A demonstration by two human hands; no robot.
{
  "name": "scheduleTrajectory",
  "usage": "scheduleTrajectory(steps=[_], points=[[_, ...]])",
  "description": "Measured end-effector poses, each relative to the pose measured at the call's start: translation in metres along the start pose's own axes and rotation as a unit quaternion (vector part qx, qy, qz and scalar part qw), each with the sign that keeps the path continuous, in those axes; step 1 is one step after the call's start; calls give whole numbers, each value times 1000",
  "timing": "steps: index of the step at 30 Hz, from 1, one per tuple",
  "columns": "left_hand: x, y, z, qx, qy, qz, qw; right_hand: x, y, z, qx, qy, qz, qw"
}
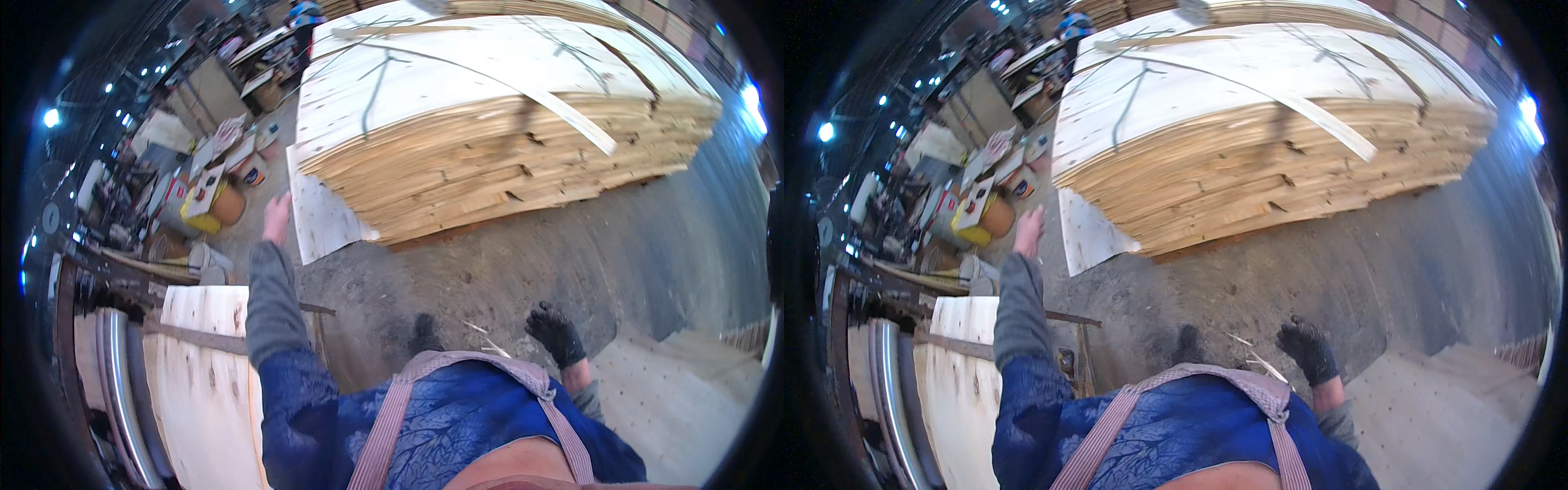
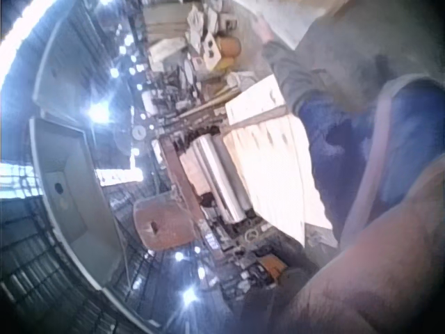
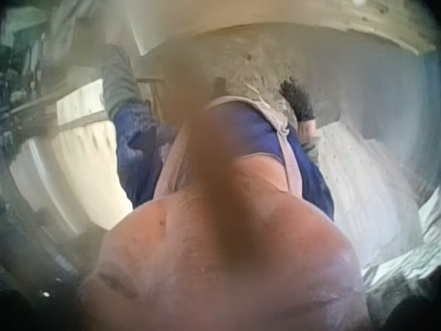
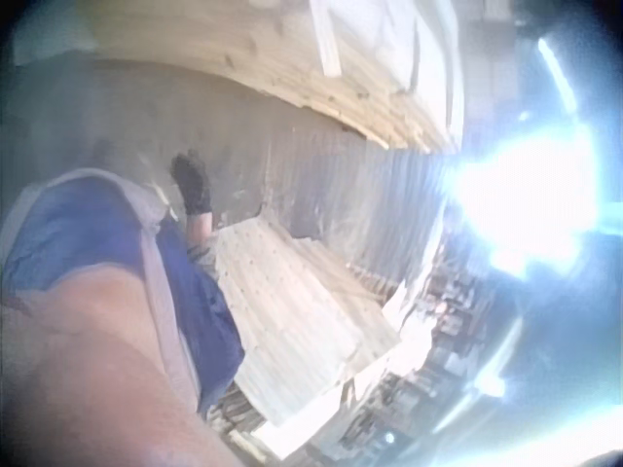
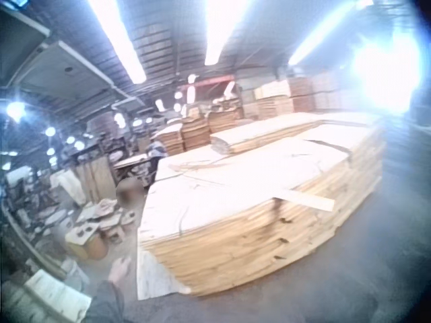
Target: The person picks up thin wood sheets from a pile, feeds some through a roller machine, and carries others to stack them on a large bound pallet.
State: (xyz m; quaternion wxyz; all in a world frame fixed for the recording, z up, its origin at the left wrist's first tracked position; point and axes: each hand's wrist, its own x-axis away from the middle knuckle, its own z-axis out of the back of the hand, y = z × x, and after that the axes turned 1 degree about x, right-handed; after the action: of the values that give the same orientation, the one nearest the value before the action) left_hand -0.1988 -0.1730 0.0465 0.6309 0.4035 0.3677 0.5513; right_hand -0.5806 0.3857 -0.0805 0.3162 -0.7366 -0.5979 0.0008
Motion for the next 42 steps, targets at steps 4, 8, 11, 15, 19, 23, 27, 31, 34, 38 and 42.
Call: scheduleTrajectory(steps=[4,8,11,15,19,23,27,31,34,38,42], points=[[-86,35,-16,72,-15,87,993,-40,17,-36,11,18,1,1000],[-154,33,-40,165,-93,164,968,-94,29,-80,2,37,27,999],[-171,42,-71,305,-224,182,908,-137,31,-119,41,8,30,999],[-172,63,-58,288,-199,201,915,-195,33,-161,78,-48,12,996],[-187,96,-17,264,-194,168,930,-240,33,-228,78,-96,-56,991],[-185,121,-14,314,-213,152,913,-286,37,-303,102,-155,-107,977],[-173,79,-43,274,-227,177,918,-357,52,-349,-25,-220,-58,973],[-169,84,-51,294,-253,160,908,-410,46,-389,-41,-90,59,993],[-137,80,-47,300,-220,141,917,-394,47,-413,-109,26,109,988],[-48,66,-67,322,-169,94,927,-358,47,-356,-65,13,130,989],[94,62,-77,326,-105,119,932,-254,45,-291,33,-1,174,984]])
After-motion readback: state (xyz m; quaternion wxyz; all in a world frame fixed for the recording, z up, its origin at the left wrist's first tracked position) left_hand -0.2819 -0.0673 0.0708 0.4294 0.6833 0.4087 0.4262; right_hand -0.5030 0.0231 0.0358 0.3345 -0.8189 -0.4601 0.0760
